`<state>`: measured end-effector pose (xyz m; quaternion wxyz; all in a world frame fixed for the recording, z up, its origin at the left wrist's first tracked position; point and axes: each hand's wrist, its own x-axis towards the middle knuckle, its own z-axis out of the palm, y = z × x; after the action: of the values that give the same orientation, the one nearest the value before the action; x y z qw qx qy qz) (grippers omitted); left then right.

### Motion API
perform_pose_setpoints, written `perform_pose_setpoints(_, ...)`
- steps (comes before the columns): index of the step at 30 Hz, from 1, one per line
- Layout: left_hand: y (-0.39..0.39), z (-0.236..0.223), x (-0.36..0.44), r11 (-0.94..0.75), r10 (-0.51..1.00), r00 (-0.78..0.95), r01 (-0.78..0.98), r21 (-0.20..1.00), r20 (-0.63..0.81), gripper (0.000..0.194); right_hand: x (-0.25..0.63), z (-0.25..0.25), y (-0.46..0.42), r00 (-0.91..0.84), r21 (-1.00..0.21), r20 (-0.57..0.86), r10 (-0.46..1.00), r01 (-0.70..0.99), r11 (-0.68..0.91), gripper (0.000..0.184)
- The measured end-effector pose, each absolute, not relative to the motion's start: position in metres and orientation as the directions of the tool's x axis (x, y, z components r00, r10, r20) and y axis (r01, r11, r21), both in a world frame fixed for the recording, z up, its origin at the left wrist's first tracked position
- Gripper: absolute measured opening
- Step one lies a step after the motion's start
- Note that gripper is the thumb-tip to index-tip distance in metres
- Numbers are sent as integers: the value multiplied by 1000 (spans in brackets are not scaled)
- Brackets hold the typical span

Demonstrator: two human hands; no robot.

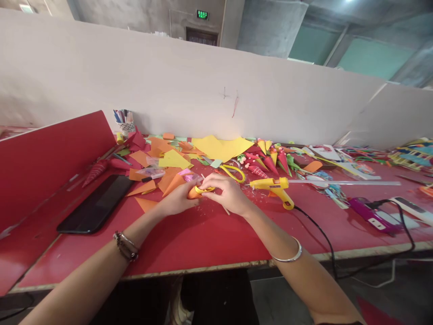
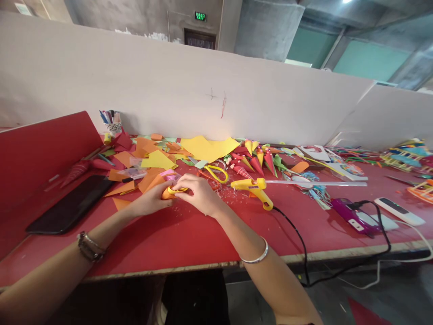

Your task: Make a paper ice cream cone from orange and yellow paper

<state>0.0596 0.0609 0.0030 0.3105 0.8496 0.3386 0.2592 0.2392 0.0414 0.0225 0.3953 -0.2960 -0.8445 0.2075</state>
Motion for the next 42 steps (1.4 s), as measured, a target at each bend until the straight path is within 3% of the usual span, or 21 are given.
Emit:
perform_pose_setpoints(18,59,-1,60,-644,748,608,565,515,267,26,235,19,42,-424,-679,479,769,376,631,5)
perform_pose_setpoints(25,61,-5,58,-627,779,569,717,306,265,30,232,15,44,-384,-702,456,803,400,590,4)
perform_pose_setpoints(32,60,2,62,-648,748,561,502,573,353,26,237,27,39,-453,-691,487,746,323,647,16)
perform_pose_setpoints(38,59,6,62,-520,738,640,336,785,214,15,241,28,42,-456,-726,513,727,221,651,15)
perform_pose_setpoints(42,58,5,63,-481,756,625,329,813,194,13,240,25,44,-445,-741,500,743,225,633,13)
